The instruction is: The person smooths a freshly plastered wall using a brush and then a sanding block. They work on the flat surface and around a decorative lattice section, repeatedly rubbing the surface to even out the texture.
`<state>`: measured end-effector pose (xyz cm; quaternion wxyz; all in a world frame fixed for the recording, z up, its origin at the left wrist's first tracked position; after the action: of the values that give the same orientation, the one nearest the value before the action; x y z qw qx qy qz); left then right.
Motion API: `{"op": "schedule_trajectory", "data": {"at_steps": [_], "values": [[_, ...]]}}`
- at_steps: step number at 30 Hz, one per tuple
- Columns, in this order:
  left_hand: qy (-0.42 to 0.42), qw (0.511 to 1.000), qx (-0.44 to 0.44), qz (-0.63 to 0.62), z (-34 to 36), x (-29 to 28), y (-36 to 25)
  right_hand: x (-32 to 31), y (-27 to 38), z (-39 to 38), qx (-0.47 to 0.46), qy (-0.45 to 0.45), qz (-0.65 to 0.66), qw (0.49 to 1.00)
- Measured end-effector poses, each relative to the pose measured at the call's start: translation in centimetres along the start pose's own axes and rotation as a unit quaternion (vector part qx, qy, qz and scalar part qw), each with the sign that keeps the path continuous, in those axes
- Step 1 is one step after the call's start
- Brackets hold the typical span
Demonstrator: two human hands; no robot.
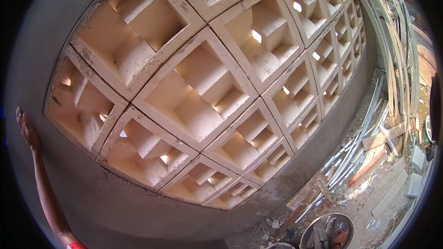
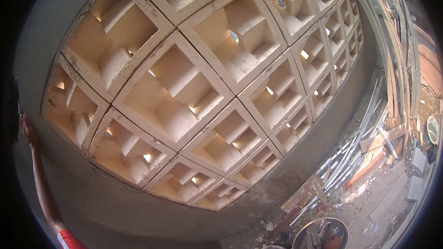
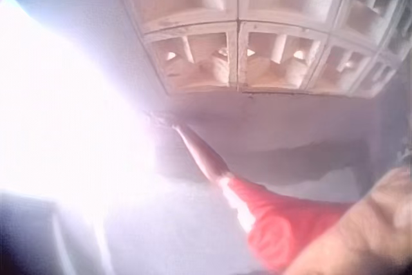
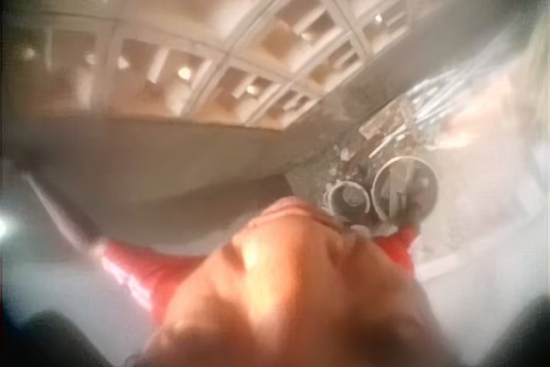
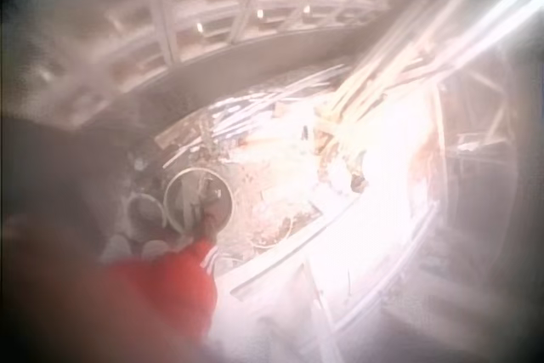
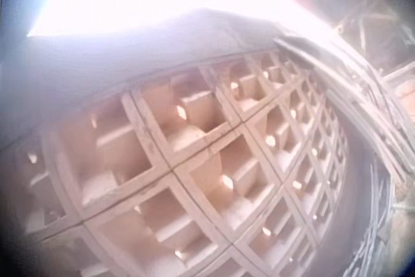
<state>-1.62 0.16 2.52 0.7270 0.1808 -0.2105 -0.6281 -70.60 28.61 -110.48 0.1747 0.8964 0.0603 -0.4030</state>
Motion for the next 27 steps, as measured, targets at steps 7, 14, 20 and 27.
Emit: {"op": "schedule_trajectory", "data": {"at_steps": [7,14,20,27], "values": [[-0.009,0.998,0.003,0.068,-0.3,-1.1,-4.6,-6.6,0.3,-3.3,-0.013,-0.062,0.212,0.975],[-0.002,0.996,-0.039,0.081,-0.7,-1.5,-8.3,-23.0,15.2,-9.8,-0.053,-0.068,0.682,0.726],[0.011,0.996,-0.045,0.079,-0.4,-2.5,-9.5,-42.8,39.1,-20.4,-0.397,0.061,0.785,0.472],[0.016,0.995,-0.045,0.083,-0.2,-1.9,-9.3,-63.0,59.5,-31.2,-0.586,0.086,0.758,0.272]]}}
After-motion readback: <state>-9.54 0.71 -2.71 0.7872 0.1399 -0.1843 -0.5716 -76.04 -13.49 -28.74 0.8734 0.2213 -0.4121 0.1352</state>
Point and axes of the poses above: each hand's wrist, its own z-axis towards the middle knuckle, its own x-axis out of the palm, y = z × x, the point moved 3 cm from there along z, towards the middle knuckle, and after that the axes turned 3 degrees about y, right-handed, at the moved point
